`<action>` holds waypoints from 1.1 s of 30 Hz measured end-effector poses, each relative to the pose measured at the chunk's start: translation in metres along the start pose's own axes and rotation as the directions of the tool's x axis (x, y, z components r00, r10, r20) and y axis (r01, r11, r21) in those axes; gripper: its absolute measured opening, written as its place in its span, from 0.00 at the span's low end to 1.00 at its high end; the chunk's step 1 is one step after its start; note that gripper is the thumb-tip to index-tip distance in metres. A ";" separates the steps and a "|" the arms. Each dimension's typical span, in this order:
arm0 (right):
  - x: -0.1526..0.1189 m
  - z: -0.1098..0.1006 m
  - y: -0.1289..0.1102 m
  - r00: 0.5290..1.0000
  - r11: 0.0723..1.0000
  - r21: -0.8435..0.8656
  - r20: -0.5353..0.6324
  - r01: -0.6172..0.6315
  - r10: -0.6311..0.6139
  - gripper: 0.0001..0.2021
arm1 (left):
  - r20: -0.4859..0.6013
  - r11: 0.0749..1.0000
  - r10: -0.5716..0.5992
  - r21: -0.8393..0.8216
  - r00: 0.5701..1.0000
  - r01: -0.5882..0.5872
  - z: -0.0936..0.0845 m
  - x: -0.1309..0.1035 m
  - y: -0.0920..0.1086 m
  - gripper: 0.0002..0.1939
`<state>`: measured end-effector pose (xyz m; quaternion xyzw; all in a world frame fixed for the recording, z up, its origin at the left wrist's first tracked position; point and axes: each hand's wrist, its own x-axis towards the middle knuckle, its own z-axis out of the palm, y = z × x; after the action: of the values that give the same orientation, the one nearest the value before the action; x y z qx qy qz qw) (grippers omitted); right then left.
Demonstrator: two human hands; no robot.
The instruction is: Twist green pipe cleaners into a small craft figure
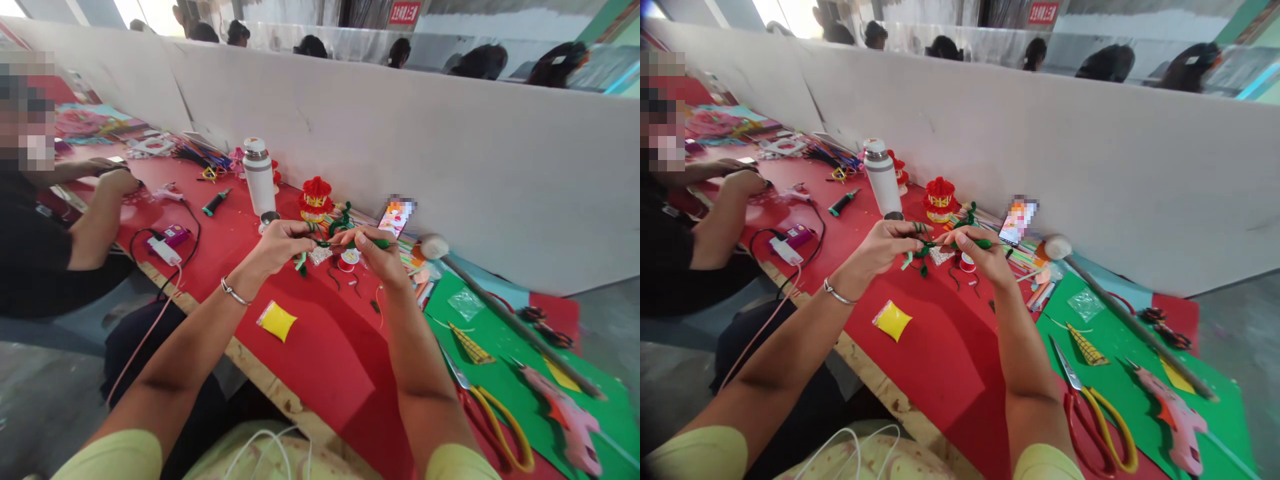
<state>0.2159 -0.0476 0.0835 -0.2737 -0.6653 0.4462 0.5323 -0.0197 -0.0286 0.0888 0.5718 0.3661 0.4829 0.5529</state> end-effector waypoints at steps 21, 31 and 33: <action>0.007 -0.001 0.022 0.997 0.992 0.121 -0.059 -0.035 0.042 0.20 | 0.012 0.997 -0.040 -0.068 0.999 0.041 0.003 -0.001 0.001 0.14; 0.005 0.003 0.007 0.988 0.952 -0.266 0.018 0.151 -0.152 0.14 | -0.091 0.990 0.085 0.118 0.992 -0.075 0.003 0.004 -0.006 0.11; 0.007 0.008 0.006 0.973 0.907 -0.354 0.058 0.230 -0.225 0.14 | -0.119 0.988 0.093 0.133 0.989 -0.077 0.003 0.004 -0.007 0.12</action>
<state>0.2057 -0.0414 0.0807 -0.2831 -0.7669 0.2548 0.5166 -0.0148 -0.0246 0.0831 0.5899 0.4056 0.5164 0.4700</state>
